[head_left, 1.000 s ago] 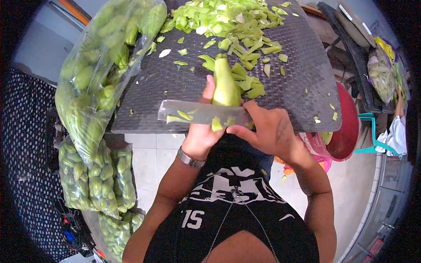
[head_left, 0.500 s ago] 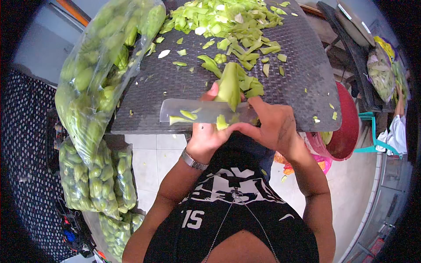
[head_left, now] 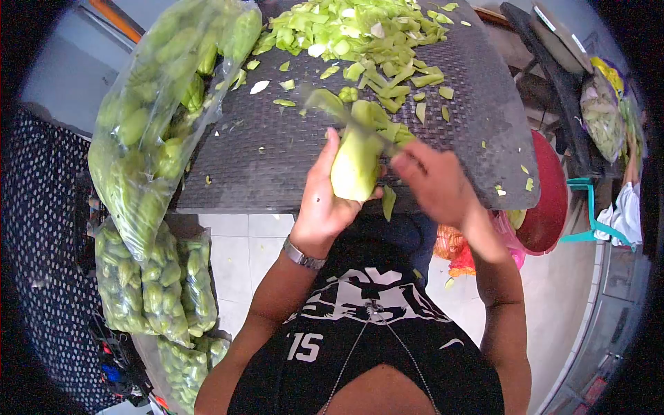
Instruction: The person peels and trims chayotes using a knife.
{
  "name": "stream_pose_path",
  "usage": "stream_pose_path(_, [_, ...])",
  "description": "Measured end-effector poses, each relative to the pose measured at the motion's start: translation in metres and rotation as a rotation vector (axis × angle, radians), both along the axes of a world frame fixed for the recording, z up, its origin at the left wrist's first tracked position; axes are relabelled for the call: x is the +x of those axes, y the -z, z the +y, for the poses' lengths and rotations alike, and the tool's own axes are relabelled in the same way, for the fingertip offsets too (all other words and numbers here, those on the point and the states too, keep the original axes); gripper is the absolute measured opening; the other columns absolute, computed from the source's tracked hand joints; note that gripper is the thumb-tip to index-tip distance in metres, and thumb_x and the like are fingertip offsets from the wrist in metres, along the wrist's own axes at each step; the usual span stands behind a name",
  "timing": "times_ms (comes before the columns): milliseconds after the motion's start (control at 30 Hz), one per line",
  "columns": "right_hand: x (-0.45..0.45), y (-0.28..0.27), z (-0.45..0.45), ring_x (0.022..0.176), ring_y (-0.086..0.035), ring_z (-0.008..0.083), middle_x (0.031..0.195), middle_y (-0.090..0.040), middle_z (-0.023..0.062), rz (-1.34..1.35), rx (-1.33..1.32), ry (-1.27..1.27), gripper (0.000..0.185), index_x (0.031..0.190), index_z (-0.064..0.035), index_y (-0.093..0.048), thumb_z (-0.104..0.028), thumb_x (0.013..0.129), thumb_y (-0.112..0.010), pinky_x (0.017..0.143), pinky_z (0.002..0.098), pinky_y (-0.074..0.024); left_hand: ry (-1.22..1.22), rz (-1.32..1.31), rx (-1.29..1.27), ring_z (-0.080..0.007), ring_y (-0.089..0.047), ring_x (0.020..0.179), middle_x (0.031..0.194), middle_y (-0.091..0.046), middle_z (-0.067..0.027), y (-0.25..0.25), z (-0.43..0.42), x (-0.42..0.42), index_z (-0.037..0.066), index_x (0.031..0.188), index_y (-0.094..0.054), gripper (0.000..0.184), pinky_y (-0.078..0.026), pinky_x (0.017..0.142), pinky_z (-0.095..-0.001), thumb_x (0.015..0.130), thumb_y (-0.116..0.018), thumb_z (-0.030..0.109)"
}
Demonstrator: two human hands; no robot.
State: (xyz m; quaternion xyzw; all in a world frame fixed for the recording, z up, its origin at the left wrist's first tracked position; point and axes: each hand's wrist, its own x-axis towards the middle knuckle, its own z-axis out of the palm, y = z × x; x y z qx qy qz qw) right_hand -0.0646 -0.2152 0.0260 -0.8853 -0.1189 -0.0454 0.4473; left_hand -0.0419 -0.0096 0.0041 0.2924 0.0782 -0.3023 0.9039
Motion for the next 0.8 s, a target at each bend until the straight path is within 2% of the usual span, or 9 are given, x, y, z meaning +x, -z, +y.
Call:
stream_pose_path(200, [-0.013, -0.012, 0.009, 0.069, -0.068, 0.0457, 0.068, -0.066, 0.0233, -0.088, -0.236, -0.072, 0.056, 0.107, -0.0037, -0.057, -0.058, 0.094, -0.064, 0.058, 0.0534, -0.0522, -0.119, -0.045, -0.074, -0.0255, -0.069, 0.091, 0.113, -0.068, -0.0115, 0.015, -0.007, -0.007, 0.010, 0.130, -0.057, 0.042, -0.056, 0.064, -0.0409, 0.107, -0.042, 0.041])
stream_pose_path(267, [-0.009, -0.016, 0.007, 0.068, -0.068, 0.0452, 0.069, -0.066, 0.0221, -0.130, -0.289, -0.055, 0.057, 0.105, -0.0043, -0.057, -0.059, 0.092, -0.066, 0.058, 0.0528, -0.0527, -0.130, -0.376, 0.240, -0.0277, -0.068, 0.089, 0.112, -0.067, -0.0125, 0.017, -0.005, -0.017, 0.008, 0.129, -0.057, 0.045, -0.055, 0.062, -0.0404, 0.105, -0.044, 0.044])
stream_pose_path(333, [-0.004, -0.015, 0.001, 0.070, -0.068, 0.0448, 0.071, -0.066, 0.0216, -0.174, -0.336, -0.025, 0.055, 0.108, -0.0047, -0.059, -0.057, 0.091, -0.068, 0.058, 0.0509, -0.0524, -0.065, -0.339, 0.179, -0.0298, -0.068, 0.087, 0.110, -0.067, -0.0136, 0.017, -0.004, -0.020, 0.006, 0.129, -0.057, 0.048, -0.054, 0.060, -0.0389, 0.104, -0.047, 0.046])
stream_pose_path(400, [0.006, -0.006, -0.012, 0.073, -0.068, 0.0446, 0.074, -0.067, 0.0219, -0.232, -0.378, 0.007, 0.052, 0.115, -0.0050, -0.061, -0.051, 0.092, -0.070, 0.059, 0.0477, -0.0513, 0.060, 0.063, -0.255, -0.0319, -0.067, 0.084, 0.108, -0.067, -0.0147, 0.015, -0.001, -0.017, 0.006, 0.128, -0.057, 0.050, -0.053, 0.059, -0.0364, 0.102, -0.049, 0.048])
stream_pose_path(533, [0.029, 0.009, -0.033, 0.073, -0.069, 0.0450, 0.070, -0.067, 0.0220, -0.251, -0.352, 0.121, 0.051, 0.102, -0.0065, -0.059, -0.056, 0.091, -0.068, 0.059, 0.0521, -0.0541, 0.104, 0.030, -0.458, -0.0306, -0.064, 0.087, 0.109, -0.064, -0.0141, 0.007, -0.001, -0.011, 0.008, 0.135, -0.054, 0.056, -0.052, 0.059, -0.0359, 0.103, -0.047, 0.053])
stream_pose_path(567, [0.042, 0.026, -0.041, 0.053, -0.066, 0.0368, 0.060, -0.063, 0.0166, -0.305, -0.353, 0.239, 0.056, 0.096, -0.0051, -0.061, -0.061, 0.095, -0.062, 0.047, 0.0442, -0.0505, 0.127, 0.007, -0.531, -0.0287, -0.063, 0.088, 0.110, -0.063, -0.0138, 0.002, -0.001, -0.012, 0.006, 0.137, -0.052, 0.063, -0.054, 0.063, -0.0353, 0.103, -0.044, 0.059])
stream_pose_path(667, [0.055, 0.008, -0.065, 0.037, -0.052, 0.0207, 0.052, -0.052, 0.0059, 0.618, 0.265, 0.245, 0.068, 0.091, -0.0039, -0.062, -0.071, 0.097, -0.049, 0.036, 0.0336, -0.0403, -0.026, 0.106, -0.328, -0.0279, -0.059, 0.094, 0.106, -0.061, -0.0134, -0.010, -0.004, -0.014, 0.006, 0.143, -0.047, 0.071, -0.055, 0.068, -0.0355, 0.102, -0.044, 0.064])
stream_pose_path(700, [0.048, -0.002, -0.058, 0.035, -0.038, 0.0094, 0.051, -0.041, -0.0026, 0.692, 0.384, 0.188, 0.078, 0.089, -0.0031, -0.063, -0.077, 0.097, -0.040, 0.033, 0.0262, -0.0296, -0.007, 0.073, -0.287, -0.0283, -0.061, 0.093, 0.107, -0.062, -0.0135, -0.005, -0.001, -0.009, 0.006, 0.142, -0.048, 0.070, -0.056, 0.072, -0.0367, 0.102, -0.043, 0.064])
stream_pose_path(800, [0.036, -0.017, -0.046, 0.035, -0.040, 0.0114, 0.050, -0.041, -0.0018, 0.916, 0.628, 0.083, 0.079, 0.090, -0.0025, -0.063, -0.077, 0.097, -0.039, 0.033, 0.0272, -0.0312, -0.001, -0.027, -0.123, -0.0267, -0.066, 0.092, 0.107, -0.066, -0.0124, 0.008, 0.004, 0.003, 0.006, 0.136, -0.053, 0.065, -0.057, 0.078, -0.0389, 0.104, -0.043, 0.062])
